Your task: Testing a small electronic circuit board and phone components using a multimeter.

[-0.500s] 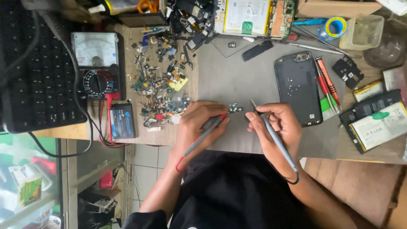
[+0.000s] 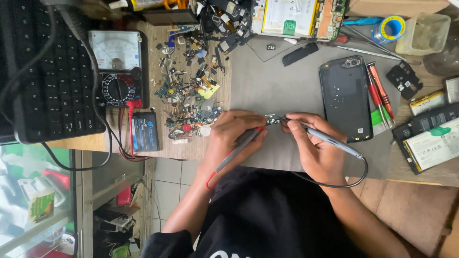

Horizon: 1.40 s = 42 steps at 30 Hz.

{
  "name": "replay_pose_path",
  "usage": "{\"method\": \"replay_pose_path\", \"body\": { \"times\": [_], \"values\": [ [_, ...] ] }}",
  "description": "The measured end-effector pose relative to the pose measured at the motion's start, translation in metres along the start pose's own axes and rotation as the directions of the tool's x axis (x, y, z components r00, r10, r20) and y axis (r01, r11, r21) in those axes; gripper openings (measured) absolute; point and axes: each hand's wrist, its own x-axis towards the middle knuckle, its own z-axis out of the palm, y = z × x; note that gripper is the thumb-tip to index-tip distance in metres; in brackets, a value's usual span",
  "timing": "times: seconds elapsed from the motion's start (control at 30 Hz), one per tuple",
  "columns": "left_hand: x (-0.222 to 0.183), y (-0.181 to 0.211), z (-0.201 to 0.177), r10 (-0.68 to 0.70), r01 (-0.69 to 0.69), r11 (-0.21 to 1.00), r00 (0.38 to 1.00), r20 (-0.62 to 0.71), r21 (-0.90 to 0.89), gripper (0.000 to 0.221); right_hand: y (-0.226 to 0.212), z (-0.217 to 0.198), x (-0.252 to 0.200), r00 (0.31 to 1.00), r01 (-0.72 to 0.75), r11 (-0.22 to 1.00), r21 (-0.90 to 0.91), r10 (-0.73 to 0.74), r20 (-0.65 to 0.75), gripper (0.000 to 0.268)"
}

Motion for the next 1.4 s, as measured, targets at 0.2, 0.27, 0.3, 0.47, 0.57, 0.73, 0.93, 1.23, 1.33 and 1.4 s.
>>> {"method": "replay_pose_path", "body": {
  "times": [0.2,0.27,0.3,0.47,0.57,0.73,0.93,1.23,1.33,1.4],
  "values": [
    [0.000,-0.002,0.000,-0.010,0.010,1.000,1.000,-0.019,-0.024,0.012,0.000,0.001,0.003,1.000,-0.018,1.000,-0.004,0.018,0.015,0.012],
    [-0.001,-0.004,0.000,-0.016,0.016,0.999,1.000,-0.019,-0.028,0.012,0.000,0.002,0.002,1.000,-0.021,1.000,-0.012,0.022,0.012,0.012],
    [-0.001,-0.004,0.000,-0.018,0.017,0.999,1.000,-0.017,-0.036,0.012,-0.001,0.001,0.002,1.000,-0.023,1.000,-0.022,0.023,0.005,0.011],
    [0.000,-0.004,0.001,-0.022,0.022,1.000,1.000,-0.020,-0.021,0.014,-0.005,0.004,0.002,0.999,-0.051,0.996,-0.068,0.051,0.001,0.009],
    [0.000,-0.004,0.001,-0.016,0.016,1.000,1.000,-0.023,-0.019,0.014,-0.005,0.004,0.002,0.998,-0.066,0.994,-0.084,0.066,-0.004,0.009],
    [0.001,-0.002,0.001,-0.020,0.019,1.000,0.999,-0.031,-0.009,0.014,-0.005,0.005,0.003,0.997,-0.075,0.993,-0.087,0.075,-0.004,0.009],
    [0.001,-0.001,0.002,-0.023,0.023,1.000,0.999,-0.034,-0.001,0.014,-0.008,0.006,0.003,0.995,-0.102,0.993,-0.067,0.100,-0.020,0.008],
    [0.001,-0.002,0.002,-0.028,0.028,1.000,0.999,-0.031,-0.005,0.014,-0.011,0.005,0.005,0.994,-0.106,0.990,-0.088,0.106,-0.011,0.009],
    [0.001,-0.002,0.002,-0.036,0.035,0.999,0.999,-0.025,-0.016,0.013,-0.012,0.005,0.006,0.994,-0.107,0.988,-0.107,0.108,0.000,0.009],
    [0.001,-0.002,0.002,-0.039,0.038,0.999,0.999,-0.026,-0.024,0.014,-0.012,0.006,0.006,0.996,-0.091,0.989,-0.115,0.090,-0.013,0.009]
  ]
}}
